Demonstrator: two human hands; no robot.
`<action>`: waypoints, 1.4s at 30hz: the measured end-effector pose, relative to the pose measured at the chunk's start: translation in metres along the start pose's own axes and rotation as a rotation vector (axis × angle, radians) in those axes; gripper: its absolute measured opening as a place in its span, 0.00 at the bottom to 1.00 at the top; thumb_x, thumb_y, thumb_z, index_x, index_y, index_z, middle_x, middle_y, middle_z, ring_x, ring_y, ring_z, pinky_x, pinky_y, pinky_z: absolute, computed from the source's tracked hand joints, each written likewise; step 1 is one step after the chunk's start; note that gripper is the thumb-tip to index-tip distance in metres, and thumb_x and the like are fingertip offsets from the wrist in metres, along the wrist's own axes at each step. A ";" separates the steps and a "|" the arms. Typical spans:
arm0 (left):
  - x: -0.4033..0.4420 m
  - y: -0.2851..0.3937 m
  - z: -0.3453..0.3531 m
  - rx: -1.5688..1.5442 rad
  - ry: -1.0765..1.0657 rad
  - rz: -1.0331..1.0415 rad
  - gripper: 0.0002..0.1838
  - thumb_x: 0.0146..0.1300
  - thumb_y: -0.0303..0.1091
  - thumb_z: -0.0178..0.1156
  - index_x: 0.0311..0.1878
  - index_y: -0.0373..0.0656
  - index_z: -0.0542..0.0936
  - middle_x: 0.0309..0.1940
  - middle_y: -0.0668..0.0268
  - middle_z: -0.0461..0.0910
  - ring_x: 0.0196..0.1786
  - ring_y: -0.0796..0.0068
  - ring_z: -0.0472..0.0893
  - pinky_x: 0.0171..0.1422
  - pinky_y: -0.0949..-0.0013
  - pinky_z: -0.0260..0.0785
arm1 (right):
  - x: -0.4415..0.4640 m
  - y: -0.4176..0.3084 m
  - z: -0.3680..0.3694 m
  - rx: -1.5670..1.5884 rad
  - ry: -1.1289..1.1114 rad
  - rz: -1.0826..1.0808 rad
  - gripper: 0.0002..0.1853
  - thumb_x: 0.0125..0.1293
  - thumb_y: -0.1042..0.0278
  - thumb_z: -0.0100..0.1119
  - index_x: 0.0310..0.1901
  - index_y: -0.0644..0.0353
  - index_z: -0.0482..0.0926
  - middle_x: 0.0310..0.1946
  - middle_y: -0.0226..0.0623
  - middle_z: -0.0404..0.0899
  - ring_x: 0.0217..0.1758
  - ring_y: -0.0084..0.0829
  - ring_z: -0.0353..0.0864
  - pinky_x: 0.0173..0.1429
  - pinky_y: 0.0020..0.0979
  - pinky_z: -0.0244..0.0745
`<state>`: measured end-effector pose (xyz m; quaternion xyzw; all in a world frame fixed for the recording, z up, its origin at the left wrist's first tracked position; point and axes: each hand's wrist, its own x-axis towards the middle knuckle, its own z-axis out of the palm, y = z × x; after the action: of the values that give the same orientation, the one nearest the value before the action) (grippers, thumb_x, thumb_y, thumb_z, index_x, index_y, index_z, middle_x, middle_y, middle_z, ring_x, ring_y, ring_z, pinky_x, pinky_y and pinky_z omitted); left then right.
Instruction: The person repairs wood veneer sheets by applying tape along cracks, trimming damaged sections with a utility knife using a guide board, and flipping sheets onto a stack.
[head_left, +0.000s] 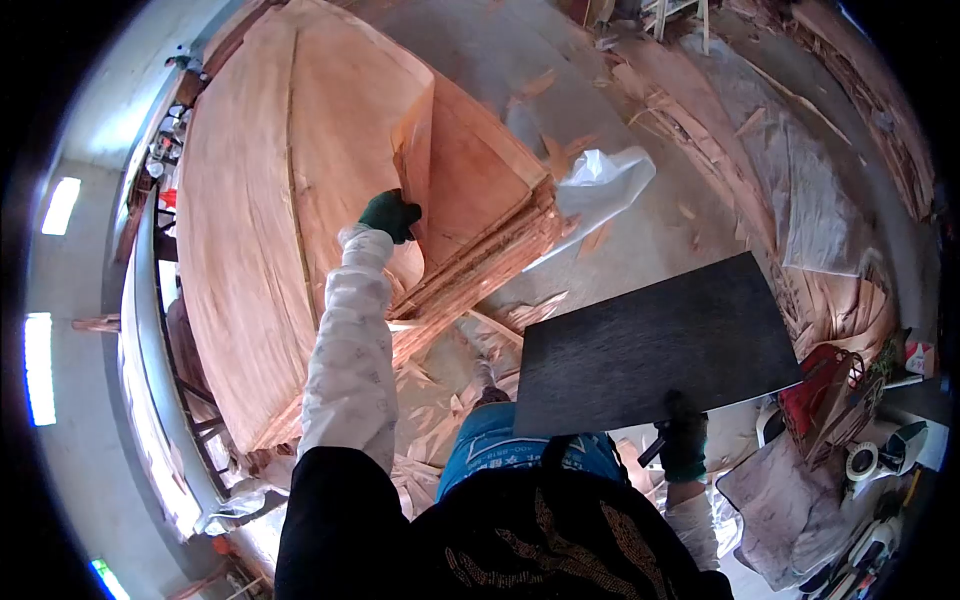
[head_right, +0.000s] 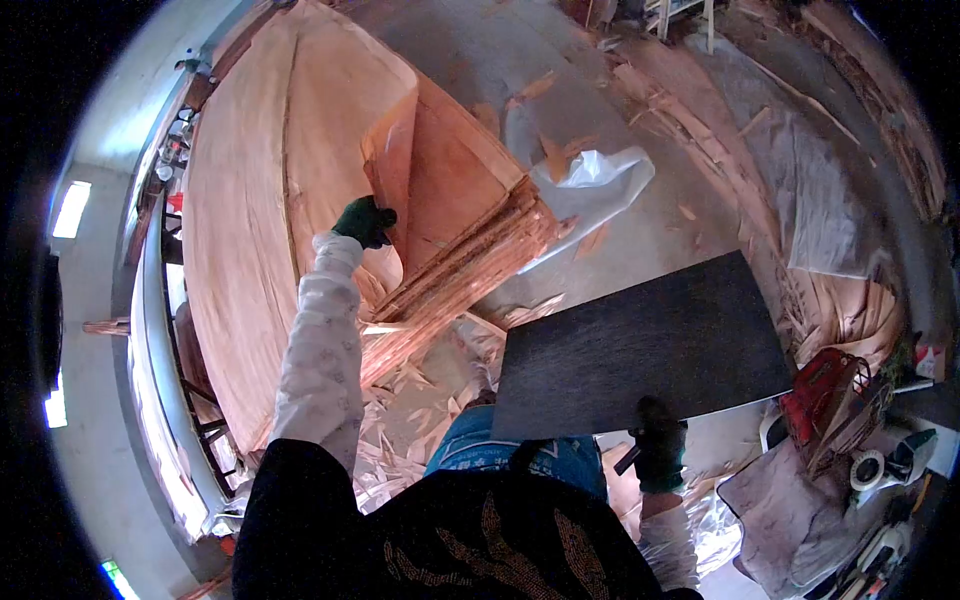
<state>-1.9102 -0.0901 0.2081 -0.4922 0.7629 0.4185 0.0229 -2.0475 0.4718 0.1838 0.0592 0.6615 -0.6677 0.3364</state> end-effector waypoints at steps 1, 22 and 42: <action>0.001 0.000 0.001 0.078 0.059 0.005 0.14 0.58 0.40 0.62 0.38 0.37 0.79 0.23 0.56 0.81 0.20 0.65 0.81 0.25 0.64 0.75 | 0.000 0.000 -0.001 -0.020 -0.009 -0.023 0.07 0.62 0.74 0.55 0.38 0.61 0.82 0.32 0.32 0.80 0.29 0.23 0.75 0.31 0.24 0.71; 0.001 -0.025 -0.013 -0.209 -0.257 0.099 0.11 0.61 0.31 0.59 0.44 0.36 0.77 0.30 0.58 0.82 0.25 0.62 0.84 0.29 0.67 0.79 | 0.013 -0.007 -0.010 -0.013 -0.046 -0.014 0.11 0.59 0.69 0.65 0.43 0.59 0.78 0.36 0.34 0.82 0.33 0.27 0.81 0.28 0.26 0.73; 0.036 -0.085 -0.033 0.782 0.440 1.066 0.21 0.46 0.43 0.70 0.43 0.44 0.81 0.36 0.62 0.83 0.41 0.56 0.82 0.44 0.57 0.76 | 0.006 -0.021 -0.007 0.010 -0.094 -0.077 0.08 0.62 0.70 0.59 0.43 0.60 0.79 0.35 0.33 0.81 0.30 0.24 0.77 0.31 0.23 0.71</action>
<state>-1.8511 -0.1526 0.1614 -0.0795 0.9821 -0.0425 -0.1651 -2.0657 0.4736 0.1971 0.0042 0.6435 -0.6853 0.3409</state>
